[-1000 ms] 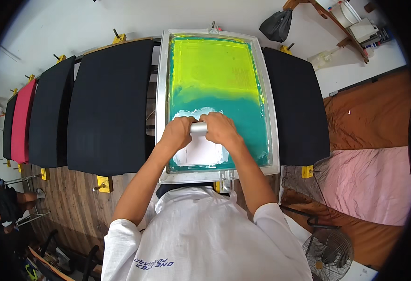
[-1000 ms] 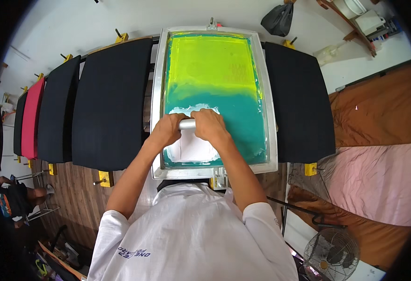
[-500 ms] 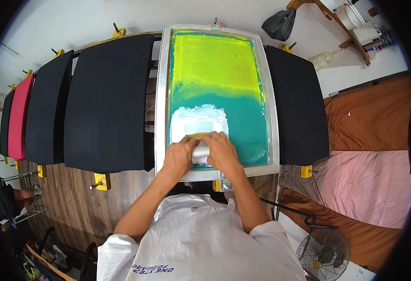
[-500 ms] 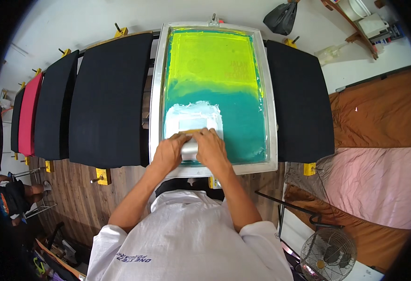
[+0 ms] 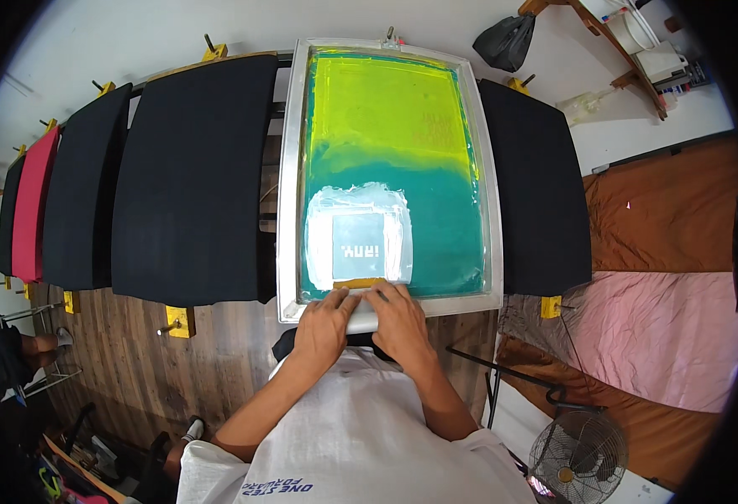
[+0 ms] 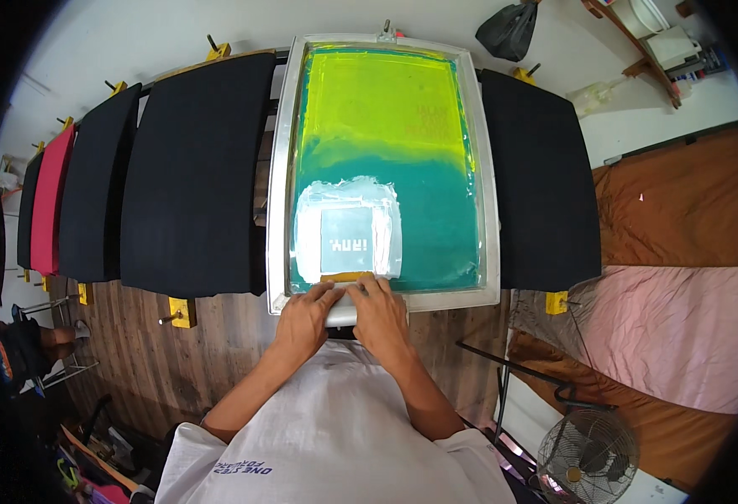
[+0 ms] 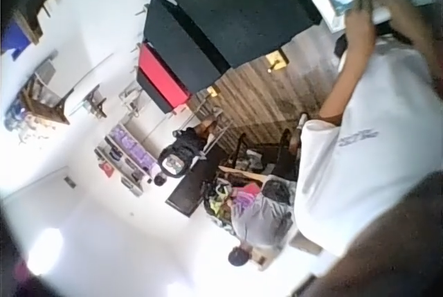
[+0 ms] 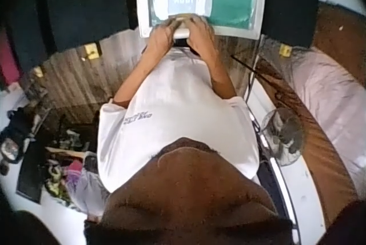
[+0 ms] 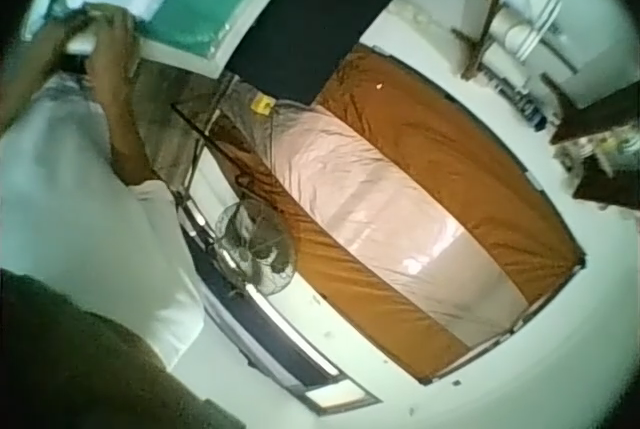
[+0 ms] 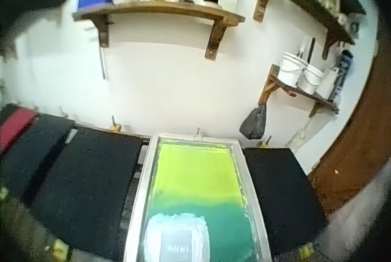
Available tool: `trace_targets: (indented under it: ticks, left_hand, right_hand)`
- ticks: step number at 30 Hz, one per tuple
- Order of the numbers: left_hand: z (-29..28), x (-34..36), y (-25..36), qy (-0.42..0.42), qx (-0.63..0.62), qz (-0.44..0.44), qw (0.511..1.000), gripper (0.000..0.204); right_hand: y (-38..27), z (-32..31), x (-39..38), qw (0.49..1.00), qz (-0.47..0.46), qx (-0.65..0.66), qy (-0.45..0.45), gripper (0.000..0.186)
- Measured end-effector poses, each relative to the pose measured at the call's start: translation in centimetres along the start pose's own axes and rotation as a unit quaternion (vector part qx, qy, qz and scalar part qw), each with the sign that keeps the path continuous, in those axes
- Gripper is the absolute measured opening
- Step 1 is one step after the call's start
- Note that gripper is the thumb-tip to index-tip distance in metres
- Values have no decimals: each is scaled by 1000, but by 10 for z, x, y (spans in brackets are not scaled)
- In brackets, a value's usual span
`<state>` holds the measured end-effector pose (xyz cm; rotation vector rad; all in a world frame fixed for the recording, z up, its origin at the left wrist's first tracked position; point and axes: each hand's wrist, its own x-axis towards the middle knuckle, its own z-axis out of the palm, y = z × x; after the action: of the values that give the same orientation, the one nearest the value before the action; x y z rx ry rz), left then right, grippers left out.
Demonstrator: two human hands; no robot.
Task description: Applying ink to a t-shirt using a squeegee and a screen printing frame.
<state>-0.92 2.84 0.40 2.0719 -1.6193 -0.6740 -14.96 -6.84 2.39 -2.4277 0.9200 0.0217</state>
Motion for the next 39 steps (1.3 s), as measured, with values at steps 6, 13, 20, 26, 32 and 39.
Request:
trace_targets:
  ticks: [6,13,20,26,32,39]
  left_hand:
    - [4,1,-1,18,8,26,999,59]
    - [-12,9,3,-33,8,-9,999,58]
    - [-21,21,-2,-62,6,-8,998,56]
    - [-21,23,-2,-57,24,15,998,55]
    - [-17,18,-5,-47,36,41,997,53]
    - [-20,15,-1,-44,25,37,998,56]
  right_hand:
    - [8,-3,-8,999,-22,-25,9,55]
    - [61,23,-99,880,259,376,132,36]
    - [65,56,-105,709,378,595,-14,35]
    - [87,77,-105,640,324,697,29,26]
    - [79,69,-101,638,338,691,38,20]
    - [75,75,-98,634,325,699,66,20]
